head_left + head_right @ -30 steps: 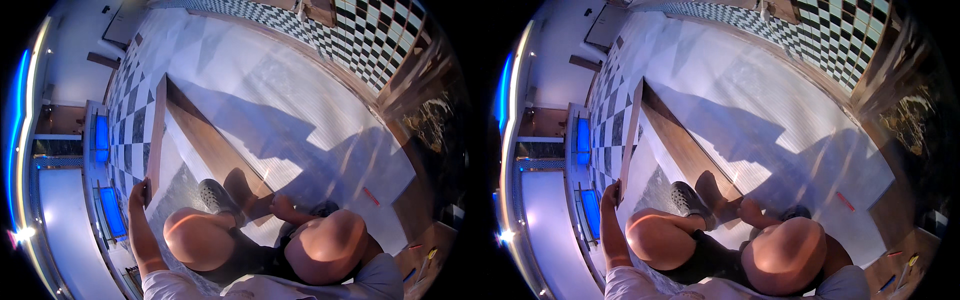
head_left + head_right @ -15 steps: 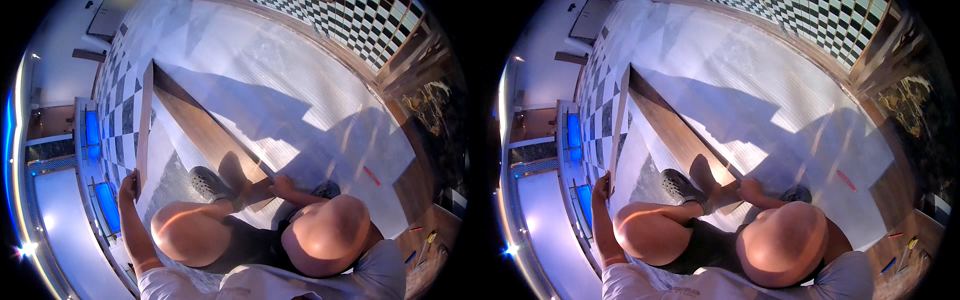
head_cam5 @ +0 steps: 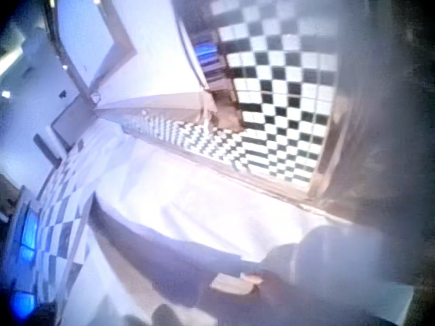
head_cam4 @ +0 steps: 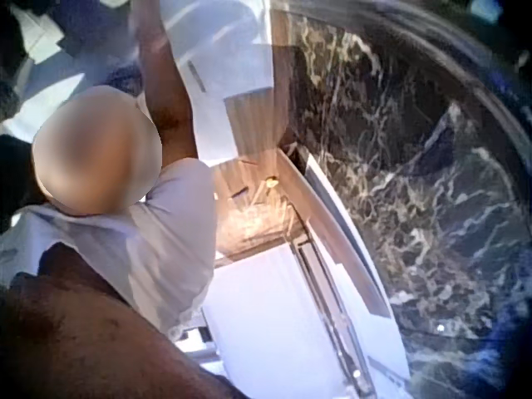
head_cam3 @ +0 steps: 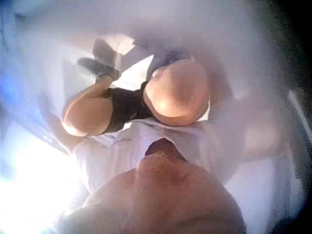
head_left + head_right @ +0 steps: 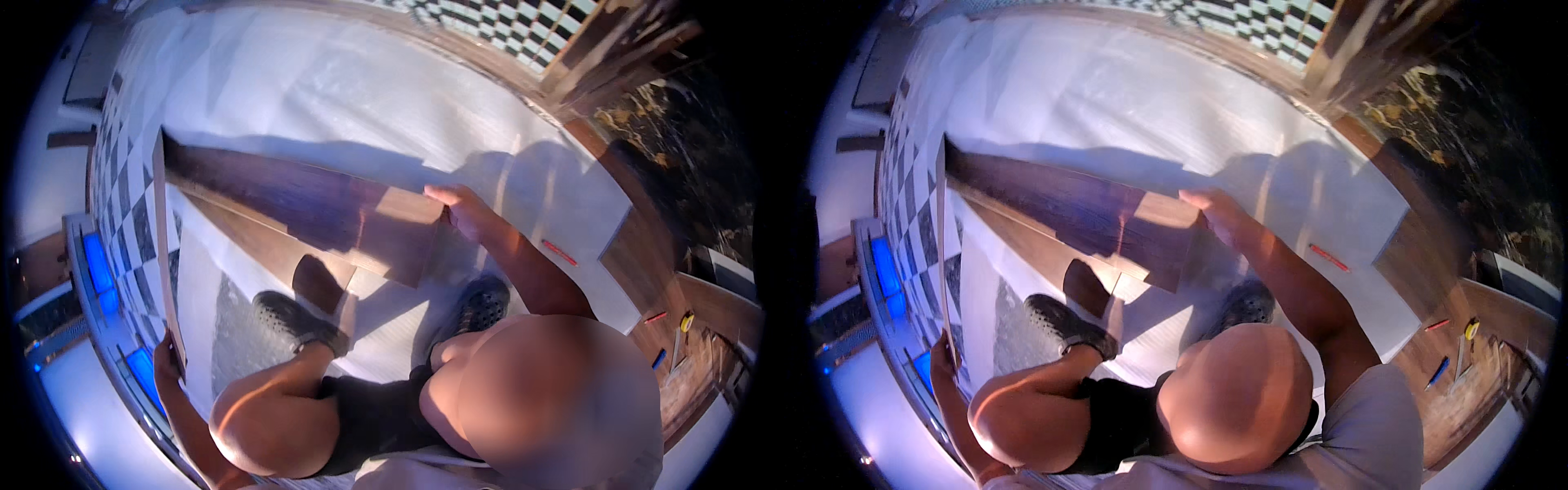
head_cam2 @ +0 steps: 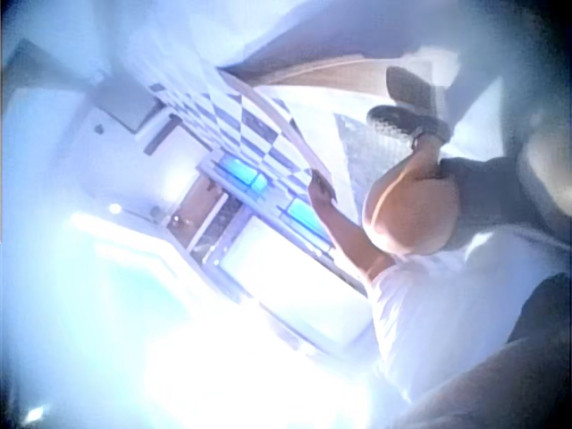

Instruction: The person installs wood-patterned flooring planks by positioning them on an underlayment, marking cuts with a pencil and square, and tapping them into place using a hammer.

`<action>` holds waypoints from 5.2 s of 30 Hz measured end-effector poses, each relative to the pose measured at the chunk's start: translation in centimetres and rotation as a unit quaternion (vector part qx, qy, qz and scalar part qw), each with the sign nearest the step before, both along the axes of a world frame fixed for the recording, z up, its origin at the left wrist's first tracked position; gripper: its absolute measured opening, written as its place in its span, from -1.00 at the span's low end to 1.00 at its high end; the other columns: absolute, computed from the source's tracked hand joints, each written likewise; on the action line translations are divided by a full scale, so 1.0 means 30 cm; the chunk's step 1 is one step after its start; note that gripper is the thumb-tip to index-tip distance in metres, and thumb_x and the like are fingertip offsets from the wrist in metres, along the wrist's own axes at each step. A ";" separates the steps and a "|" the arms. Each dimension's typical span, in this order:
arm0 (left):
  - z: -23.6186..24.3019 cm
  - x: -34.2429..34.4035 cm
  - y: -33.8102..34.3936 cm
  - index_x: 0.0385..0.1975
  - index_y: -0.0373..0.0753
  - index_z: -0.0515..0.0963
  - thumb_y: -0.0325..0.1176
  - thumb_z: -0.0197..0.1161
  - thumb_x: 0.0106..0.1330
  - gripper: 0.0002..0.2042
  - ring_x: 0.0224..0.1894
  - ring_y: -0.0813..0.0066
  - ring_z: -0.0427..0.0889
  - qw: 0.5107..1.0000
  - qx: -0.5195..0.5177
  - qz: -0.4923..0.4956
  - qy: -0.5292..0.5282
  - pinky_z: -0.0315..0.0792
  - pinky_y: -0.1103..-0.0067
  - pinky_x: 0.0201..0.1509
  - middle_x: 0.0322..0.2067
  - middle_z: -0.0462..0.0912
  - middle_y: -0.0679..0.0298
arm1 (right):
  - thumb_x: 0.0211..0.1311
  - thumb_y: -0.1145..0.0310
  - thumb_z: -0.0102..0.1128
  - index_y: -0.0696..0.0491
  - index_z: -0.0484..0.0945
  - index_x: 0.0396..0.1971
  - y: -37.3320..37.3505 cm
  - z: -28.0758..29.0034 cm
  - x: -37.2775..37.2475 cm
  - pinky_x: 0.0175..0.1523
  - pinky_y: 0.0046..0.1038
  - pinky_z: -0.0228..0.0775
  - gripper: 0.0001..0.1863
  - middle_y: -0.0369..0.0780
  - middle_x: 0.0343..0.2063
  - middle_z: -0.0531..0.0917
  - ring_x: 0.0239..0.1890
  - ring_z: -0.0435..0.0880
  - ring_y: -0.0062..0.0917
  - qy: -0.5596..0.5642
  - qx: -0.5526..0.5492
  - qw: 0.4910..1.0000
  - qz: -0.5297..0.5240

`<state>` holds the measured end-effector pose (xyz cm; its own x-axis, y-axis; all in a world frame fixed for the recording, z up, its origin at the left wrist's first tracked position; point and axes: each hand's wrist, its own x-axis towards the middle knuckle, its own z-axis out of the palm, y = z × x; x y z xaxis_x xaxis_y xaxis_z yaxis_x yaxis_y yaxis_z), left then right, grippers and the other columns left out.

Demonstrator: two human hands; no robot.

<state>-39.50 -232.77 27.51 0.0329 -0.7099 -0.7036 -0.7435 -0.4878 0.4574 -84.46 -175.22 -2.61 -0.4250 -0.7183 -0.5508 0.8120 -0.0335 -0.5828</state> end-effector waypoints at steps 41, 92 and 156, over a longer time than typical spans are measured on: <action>-0.940 -0.950 0.370 -0.17 -0.36 0.54 -0.01 0.03 0.51 -0.57 -0.11 0.34 0.64 0.932 0.139 -0.167 0.290 0.53 0.43 0.05 -0.21 0.67 0.19 | 0.47 0.20 0.05 0.21 0.50 0.15 -0.058 0.196 -0.237 0.11 -0.41 0.49 -0.56 -0.17 -0.07 0.65 -0.02 0.64 -0.49 0.139 -0.110 0.945 -0.275; -0.967 -1.290 0.659 0.22 -0.59 0.30 -0.43 0.10 0.48 -0.58 0.14 0.22 0.48 0.621 0.378 -0.081 0.682 0.53 0.38 0.25 0.23 0.41 -0.12 | 0.35 0.30 0.26 0.22 0.46 0.21 0.564 0.341 0.157 0.11 -0.46 0.42 -0.49 -0.23 -0.08 0.64 -0.05 0.56 -0.59 0.323 0.159 0.877 -0.317; -1.231 -1.851 1.102 -0.11 -0.41 0.61 -0.46 0.40 0.21 -0.72 0.01 0.32 0.62 0.770 0.370 -0.292 0.431 0.58 0.51 0.08 -0.03 0.65 0.12 | 0.31 -0.07 0.12 0.18 0.15 0.39 0.996 -0.100 0.317 0.56 -0.18 -0.19 -0.17 0.01 0.44 0.14 0.51 0.04 -0.19 0.450 0.716 0.527 -0.080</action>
